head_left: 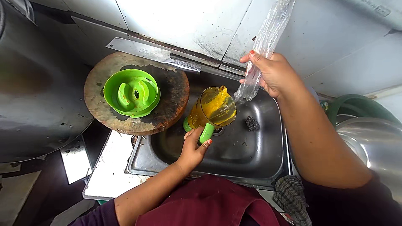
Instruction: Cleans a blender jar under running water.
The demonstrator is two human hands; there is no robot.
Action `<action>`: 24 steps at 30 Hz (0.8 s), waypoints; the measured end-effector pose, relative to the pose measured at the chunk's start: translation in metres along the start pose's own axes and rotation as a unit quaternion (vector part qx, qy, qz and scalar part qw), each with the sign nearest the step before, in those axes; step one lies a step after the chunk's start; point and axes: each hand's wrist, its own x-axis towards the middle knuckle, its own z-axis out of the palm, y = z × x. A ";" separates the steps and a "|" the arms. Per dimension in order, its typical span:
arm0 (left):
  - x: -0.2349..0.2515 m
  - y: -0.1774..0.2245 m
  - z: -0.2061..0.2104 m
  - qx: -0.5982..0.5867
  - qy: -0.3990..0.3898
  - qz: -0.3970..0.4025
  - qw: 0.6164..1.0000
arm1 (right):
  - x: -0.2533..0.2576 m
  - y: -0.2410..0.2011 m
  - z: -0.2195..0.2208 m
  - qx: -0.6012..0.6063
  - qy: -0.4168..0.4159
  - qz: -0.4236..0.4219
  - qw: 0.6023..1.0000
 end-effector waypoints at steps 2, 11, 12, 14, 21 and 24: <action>0.002 -0.003 -0.002 -0.008 -0.002 0.003 1.000 | -0.005 -0.005 -0.003 0.003 -0.021 0.017 1.000; 0.011 -0.031 -0.003 -0.209 -0.021 0.013 0.978 | -0.017 -0.015 -0.006 0.118 -0.098 0.030 0.988; 0.012 -0.034 -0.002 -0.238 -0.025 0.015 0.971 | -0.017 -0.015 -0.005 0.133 -0.103 0.030 0.985; 0.013 -0.038 -0.002 -0.277 -0.037 0.021 0.960 | -0.017 -0.015 0.000 0.164 -0.113 0.027 0.980; 0.021 -0.030 0.000 -0.405 -0.059 -0.022 0.912 | -0.004 -0.009 0.020 0.247 -0.104 0.027 0.963; 0.022 -0.022 0.000 -0.437 -0.058 -0.062 0.895 | 0.004 -0.005 0.026 0.242 -0.068 0.027 0.968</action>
